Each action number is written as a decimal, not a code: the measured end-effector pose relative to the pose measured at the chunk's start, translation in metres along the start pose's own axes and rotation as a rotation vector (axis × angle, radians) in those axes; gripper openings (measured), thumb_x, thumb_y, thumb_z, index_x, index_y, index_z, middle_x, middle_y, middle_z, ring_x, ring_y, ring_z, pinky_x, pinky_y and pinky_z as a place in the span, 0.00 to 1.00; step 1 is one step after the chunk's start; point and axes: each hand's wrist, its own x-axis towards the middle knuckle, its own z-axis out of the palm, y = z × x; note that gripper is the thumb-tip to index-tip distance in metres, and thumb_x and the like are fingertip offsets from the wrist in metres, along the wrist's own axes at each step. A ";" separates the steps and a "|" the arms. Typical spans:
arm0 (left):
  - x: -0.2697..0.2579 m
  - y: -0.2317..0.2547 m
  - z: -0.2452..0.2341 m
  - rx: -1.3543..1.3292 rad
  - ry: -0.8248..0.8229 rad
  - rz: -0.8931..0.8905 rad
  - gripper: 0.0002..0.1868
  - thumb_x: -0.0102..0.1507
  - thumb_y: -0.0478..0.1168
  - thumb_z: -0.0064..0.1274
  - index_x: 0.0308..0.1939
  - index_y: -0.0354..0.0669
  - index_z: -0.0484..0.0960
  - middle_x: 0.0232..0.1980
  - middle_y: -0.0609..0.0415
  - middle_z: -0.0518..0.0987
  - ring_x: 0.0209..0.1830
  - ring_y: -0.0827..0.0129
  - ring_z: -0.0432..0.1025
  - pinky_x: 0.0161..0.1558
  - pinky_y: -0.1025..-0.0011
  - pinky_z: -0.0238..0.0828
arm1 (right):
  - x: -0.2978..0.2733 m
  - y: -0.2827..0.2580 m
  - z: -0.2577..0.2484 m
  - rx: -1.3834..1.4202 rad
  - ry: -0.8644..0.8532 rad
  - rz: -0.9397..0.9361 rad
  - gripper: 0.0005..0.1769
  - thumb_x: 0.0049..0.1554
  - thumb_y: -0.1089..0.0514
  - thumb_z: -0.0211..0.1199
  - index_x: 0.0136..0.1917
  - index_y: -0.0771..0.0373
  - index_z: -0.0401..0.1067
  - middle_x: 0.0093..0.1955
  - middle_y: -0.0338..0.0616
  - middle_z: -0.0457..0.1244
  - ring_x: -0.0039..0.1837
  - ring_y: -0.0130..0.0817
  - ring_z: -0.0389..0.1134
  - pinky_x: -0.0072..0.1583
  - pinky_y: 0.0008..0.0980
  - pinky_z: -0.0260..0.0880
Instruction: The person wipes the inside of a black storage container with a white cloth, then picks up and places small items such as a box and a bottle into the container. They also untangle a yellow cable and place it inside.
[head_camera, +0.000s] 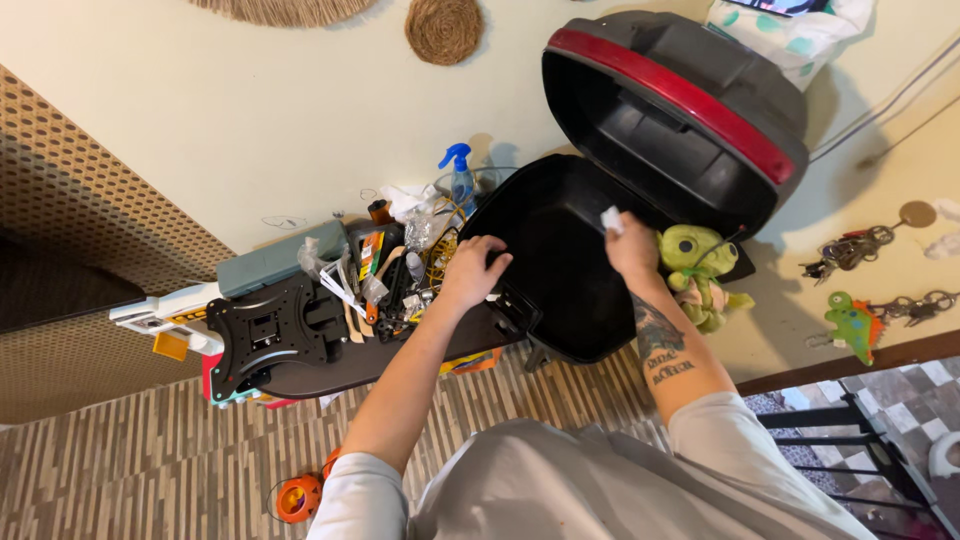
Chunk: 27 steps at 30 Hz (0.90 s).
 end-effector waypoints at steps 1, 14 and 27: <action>0.003 0.002 0.003 0.026 -0.021 -0.002 0.16 0.63 0.49 0.59 0.50 0.44 0.83 0.52 0.47 0.81 0.59 0.53 0.72 0.61 0.58 0.68 | 0.002 -0.001 0.008 -0.085 -0.077 -0.027 0.21 0.53 0.52 0.72 0.57 0.61 0.76 0.50 0.58 0.71 0.52 0.55 0.72 0.53 0.47 0.72; 0.019 -0.026 0.042 0.382 -0.102 -0.218 0.56 0.62 0.70 0.50 0.78 0.34 0.49 0.83 0.38 0.42 0.83 0.42 0.31 0.77 0.45 0.30 | 0.019 0.016 0.058 1.376 -0.327 1.100 0.20 0.62 0.51 0.55 0.63 0.63 0.68 0.60 0.45 0.68 0.62 0.42 0.69 0.65 0.48 0.70; 0.020 -0.023 0.041 0.371 -0.108 -0.238 0.56 0.63 0.72 0.45 0.79 0.35 0.46 0.84 0.41 0.39 0.83 0.45 0.30 0.77 0.48 0.29 | 0.059 0.014 0.094 1.666 -0.189 0.985 0.21 0.66 0.53 0.49 0.67 0.66 0.66 0.69 0.45 0.64 0.70 0.43 0.66 0.70 0.45 0.66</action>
